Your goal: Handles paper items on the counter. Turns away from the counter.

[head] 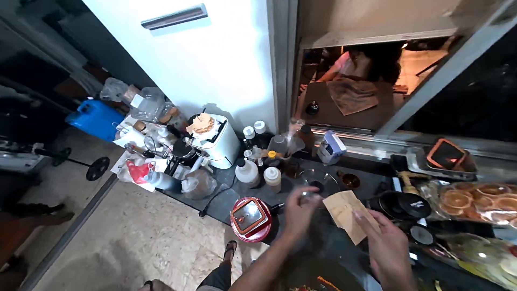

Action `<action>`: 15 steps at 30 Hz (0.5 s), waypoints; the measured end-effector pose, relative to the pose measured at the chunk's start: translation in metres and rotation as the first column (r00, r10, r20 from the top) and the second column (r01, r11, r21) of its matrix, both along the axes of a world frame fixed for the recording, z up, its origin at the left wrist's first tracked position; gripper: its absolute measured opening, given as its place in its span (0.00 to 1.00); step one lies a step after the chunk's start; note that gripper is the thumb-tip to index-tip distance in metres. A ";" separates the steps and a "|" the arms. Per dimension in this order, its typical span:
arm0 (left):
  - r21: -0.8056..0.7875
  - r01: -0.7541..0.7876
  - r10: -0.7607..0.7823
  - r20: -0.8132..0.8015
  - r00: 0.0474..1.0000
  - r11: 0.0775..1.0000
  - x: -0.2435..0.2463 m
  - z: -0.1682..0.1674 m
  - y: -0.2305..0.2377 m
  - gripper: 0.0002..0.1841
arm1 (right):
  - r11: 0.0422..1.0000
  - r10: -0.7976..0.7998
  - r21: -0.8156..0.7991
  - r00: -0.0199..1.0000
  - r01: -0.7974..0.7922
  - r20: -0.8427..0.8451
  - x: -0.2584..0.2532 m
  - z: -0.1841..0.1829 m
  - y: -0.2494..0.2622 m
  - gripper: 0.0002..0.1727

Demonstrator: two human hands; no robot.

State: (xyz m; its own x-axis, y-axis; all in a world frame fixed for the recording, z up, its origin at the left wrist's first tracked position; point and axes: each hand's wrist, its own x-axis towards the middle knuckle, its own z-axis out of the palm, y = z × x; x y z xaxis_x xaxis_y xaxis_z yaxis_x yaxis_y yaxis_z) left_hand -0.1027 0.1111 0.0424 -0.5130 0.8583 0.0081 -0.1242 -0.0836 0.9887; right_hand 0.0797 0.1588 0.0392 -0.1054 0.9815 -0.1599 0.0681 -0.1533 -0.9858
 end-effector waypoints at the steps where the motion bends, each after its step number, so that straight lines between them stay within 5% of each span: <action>1: 0.017 -0.108 0.109 -0.078 0.991 0.994 -0.030 0.003 0.004 0.15 | 1.000 0.000 0.009 1.000 0.000 0.009 0.000 -0.001 0.001 0.12; 4: -0.070 -0.468 0.406 -0.398 0.823 0.881 -0.153 0.018 0.011 0.16 | 0.999 0.008 0.031 1.000 -0.009 0.021 0.000 -0.006 0.001 0.12; 7: -0.031 -0.661 0.456 -0.699 0.551 0.750 -0.283 0.023 0.008 0.20 | 0.998 0.045 0.045 0.998 -0.046 0.039 -0.002 -0.008 -0.001 0.11; 9: -0.046 -0.732 0.442 -0.771 0.459 0.680 -0.349 0.034 0.011 0.20 | 0.996 0.074 0.040 0.996 -0.076 0.057 -0.009 -0.005 -0.004 0.10; 15: -0.250 -0.742 0.317 -0.787 0.530 0.622 -0.454 0.033 0.033 0.27 | 0.994 0.108 -0.043 0.980 -0.102 0.167 -0.030 -0.007 -0.009 0.13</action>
